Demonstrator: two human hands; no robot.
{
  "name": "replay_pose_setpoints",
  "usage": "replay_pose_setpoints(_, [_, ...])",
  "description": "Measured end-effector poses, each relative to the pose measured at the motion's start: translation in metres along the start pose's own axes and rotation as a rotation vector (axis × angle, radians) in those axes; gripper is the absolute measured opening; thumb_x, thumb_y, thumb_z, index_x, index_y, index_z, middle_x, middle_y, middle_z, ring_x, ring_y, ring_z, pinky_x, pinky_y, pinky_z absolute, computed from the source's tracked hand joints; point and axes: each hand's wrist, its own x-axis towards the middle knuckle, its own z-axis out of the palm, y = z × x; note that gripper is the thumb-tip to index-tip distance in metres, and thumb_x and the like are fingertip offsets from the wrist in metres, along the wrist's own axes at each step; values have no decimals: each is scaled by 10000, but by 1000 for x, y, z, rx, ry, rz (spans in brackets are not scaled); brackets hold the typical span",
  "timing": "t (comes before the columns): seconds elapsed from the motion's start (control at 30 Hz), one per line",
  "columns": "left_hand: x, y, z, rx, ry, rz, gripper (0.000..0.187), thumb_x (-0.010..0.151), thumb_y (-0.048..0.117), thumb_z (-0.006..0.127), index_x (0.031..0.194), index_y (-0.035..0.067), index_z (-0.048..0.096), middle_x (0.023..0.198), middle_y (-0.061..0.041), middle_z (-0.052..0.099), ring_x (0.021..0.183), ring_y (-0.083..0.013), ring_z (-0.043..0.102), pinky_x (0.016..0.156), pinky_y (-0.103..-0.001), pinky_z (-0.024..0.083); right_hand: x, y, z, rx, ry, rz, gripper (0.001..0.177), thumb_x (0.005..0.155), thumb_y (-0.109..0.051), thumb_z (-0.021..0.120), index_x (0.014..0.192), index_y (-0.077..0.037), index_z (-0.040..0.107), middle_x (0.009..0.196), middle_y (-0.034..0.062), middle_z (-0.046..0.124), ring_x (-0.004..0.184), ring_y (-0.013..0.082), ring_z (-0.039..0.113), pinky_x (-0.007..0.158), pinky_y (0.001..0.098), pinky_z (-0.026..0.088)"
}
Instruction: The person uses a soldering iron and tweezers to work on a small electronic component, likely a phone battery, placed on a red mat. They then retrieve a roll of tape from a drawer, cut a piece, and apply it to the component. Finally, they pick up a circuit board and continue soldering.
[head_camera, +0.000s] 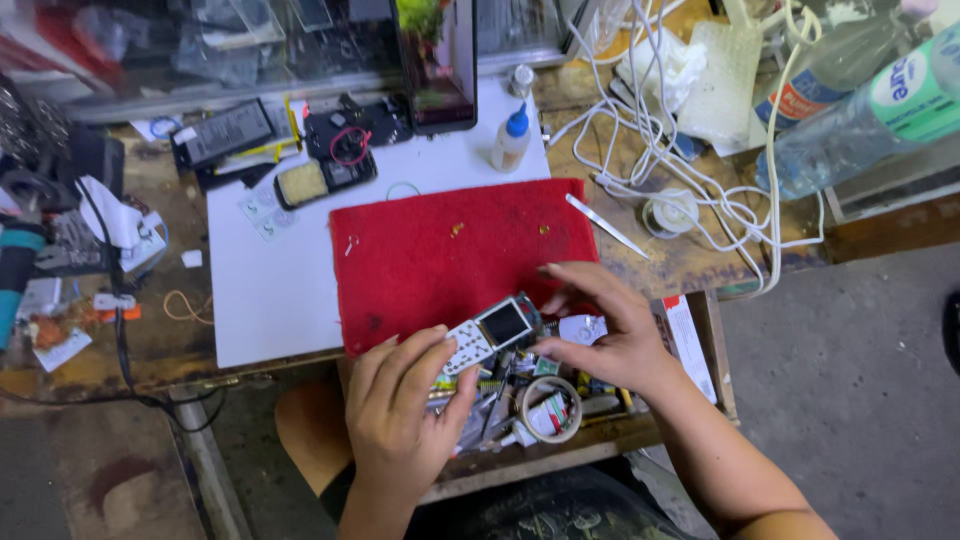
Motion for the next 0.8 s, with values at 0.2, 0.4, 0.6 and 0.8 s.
replay_pose_setpoints(0.2, [-10,11,-6,-103,-38,-2,449,742,89,885,1139,54,679,1173,-83,707,1016,-305,662,942,-468,561,-7,-12,4,47,-174,-8,676,773,-123,894,1381,-32,615,1310,140,717,1200,224,716,1026,355,567])
replay_pose_setpoints(0.4, [-19,11,-10,-208,-79,-84,400,749,124,858,1105,63,686,1130,-109,726,987,-299,685,916,-428,565,-15,-16,7,89,-186,10,523,804,-169,859,1269,-26,669,1211,117,747,1128,237,743,975,338,573])
replay_pose_setpoints(0.6, [-45,-7,6,-608,-242,-561,265,947,188,710,1158,27,721,891,-83,775,818,-137,757,752,-265,575,-22,-14,16,-97,-96,263,180,920,-203,764,895,-32,715,751,31,713,664,98,648,610,261,499])
replay_pose_setpoints(0.8, [-62,-17,13,-904,-297,-898,424,1054,285,482,1238,-14,719,780,-70,763,654,-73,630,541,-208,463,-23,-12,23,66,-42,403,254,971,-197,726,785,-30,679,644,-48,623,631,4,520,547,221,422])
